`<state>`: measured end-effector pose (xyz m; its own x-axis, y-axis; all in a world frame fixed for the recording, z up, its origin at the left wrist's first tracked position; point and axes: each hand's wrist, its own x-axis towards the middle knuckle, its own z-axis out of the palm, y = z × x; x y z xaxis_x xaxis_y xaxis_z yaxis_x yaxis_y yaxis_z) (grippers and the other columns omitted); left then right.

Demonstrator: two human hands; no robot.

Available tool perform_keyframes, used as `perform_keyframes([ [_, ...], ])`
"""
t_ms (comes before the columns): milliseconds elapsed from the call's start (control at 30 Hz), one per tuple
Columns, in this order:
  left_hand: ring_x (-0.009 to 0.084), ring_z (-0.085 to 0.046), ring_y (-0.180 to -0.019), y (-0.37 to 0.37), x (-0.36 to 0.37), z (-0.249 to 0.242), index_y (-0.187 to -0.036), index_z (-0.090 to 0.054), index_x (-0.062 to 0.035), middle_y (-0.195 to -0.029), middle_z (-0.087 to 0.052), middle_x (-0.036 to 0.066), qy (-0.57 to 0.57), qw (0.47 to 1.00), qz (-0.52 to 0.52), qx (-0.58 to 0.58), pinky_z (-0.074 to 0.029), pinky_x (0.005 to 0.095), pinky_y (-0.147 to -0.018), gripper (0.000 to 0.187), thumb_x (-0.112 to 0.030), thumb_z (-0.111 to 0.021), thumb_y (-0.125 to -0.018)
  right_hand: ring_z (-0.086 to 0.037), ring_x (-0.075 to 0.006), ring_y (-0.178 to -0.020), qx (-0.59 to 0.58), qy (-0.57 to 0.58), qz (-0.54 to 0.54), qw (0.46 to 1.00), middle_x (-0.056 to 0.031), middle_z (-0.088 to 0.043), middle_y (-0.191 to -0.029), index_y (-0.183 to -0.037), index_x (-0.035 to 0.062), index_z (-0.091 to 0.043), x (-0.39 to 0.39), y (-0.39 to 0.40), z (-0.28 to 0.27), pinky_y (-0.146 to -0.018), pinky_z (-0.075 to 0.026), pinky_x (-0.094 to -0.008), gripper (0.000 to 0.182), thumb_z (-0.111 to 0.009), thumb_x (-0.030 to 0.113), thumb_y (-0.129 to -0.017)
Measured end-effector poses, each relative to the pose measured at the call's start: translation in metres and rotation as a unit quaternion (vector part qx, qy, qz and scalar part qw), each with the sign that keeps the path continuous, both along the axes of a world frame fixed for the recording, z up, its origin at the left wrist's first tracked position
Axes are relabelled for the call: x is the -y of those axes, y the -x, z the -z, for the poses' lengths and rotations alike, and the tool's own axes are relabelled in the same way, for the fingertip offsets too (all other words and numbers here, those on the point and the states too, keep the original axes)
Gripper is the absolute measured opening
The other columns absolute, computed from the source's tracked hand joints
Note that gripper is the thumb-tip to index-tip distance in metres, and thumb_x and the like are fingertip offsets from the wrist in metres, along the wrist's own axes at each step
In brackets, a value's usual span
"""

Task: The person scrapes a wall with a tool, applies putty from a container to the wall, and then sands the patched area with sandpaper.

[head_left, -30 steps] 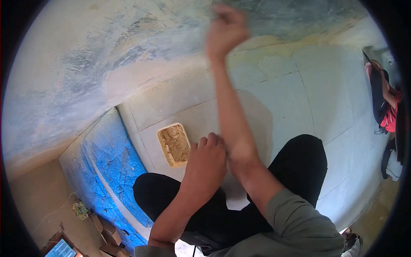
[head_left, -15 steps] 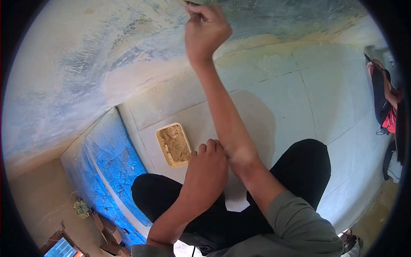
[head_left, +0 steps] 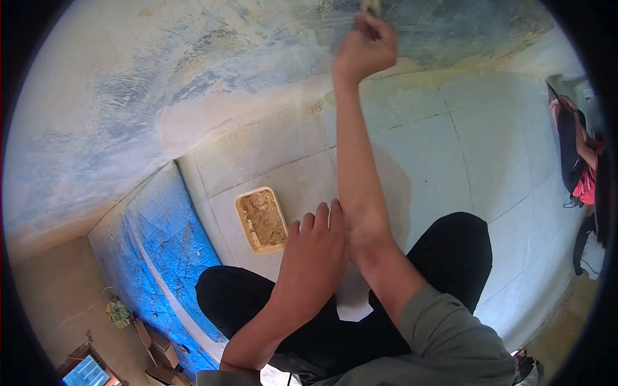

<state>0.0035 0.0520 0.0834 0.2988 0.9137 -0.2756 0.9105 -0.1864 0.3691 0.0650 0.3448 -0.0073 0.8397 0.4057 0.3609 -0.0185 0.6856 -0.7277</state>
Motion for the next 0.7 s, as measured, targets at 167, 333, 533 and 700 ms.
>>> perform_keyframes([
  [167, 0.0343, -0.059, -0.098, -0.001, -0.003, -0.007, -0.112, -0.054, 0.0076, -0.108, -0.056, 0.022, 0.153, 0.986, 0.04, -0.042, -0.046, 0.0447, -0.085, 0.034, -0.022, -0.048, -0.095, -0.063, -0.0215, -0.073, 0.261, 0.107, -0.032, 0.959, -0.0069, -0.065, -0.073, -0.072, 0.0088, -0.067, 0.056, 0.072, 0.017, -0.068, -0.049, -0.0301, 0.023, -0.06, -0.012, -0.066],
  [333, 0.0345, -0.059, -0.098, 0.006, 0.004, 0.003, -0.103, -0.06, 0.0064, -0.108, -0.057, 0.022, -0.009, 1.0, -0.005, 0.026, -0.046, 0.0451, -0.085, 0.034, -0.025, -0.049, -0.096, -0.063, -0.017, -0.073, 0.053, 0.085, 0.045, 0.994, -0.0079, -0.067, -0.074, -0.075, 0.0021, -0.065, 0.01, 0.011, 0.02, -0.068, -0.048, -0.0288, 0.015, -0.058, -0.011, -0.073],
  [533, 0.0401, -0.061, -0.089, -0.002, -0.01, -0.018, -0.096, -0.062, 0.0088, -0.099, -0.061, 0.027, 0.141, 0.988, 0.059, -0.01, -0.048, 0.0458, -0.079, 0.039, -0.028, -0.051, -0.095, -0.063, -0.0291, -0.076, 0.232, 0.149, -0.119, 0.954, -0.0097, -0.065, -0.078, -0.079, 0.0088, -0.068, 0.075, 0.098, 0.039, -0.068, -0.05, -0.034, 0.021, -0.065, -0.01, -0.07],
  [700, 0.0402, -0.061, -0.089, 0.005, -0.024, -0.015, -0.085, -0.064, 0.0075, -0.094, -0.063, 0.025, 0.069, 0.996, 0.01, 0.062, -0.048, 0.0464, -0.079, 0.04, -0.031, -0.055, -0.092, -0.065, -0.0226, -0.074, -0.021, 0.147, 0.035, 0.988, -0.0074, -0.065, -0.076, -0.078, 0.006, -0.067, 0.022, 0.008, 0.02, -0.067, -0.049, -0.0314, 0.017, -0.064, -0.01, -0.073],
])
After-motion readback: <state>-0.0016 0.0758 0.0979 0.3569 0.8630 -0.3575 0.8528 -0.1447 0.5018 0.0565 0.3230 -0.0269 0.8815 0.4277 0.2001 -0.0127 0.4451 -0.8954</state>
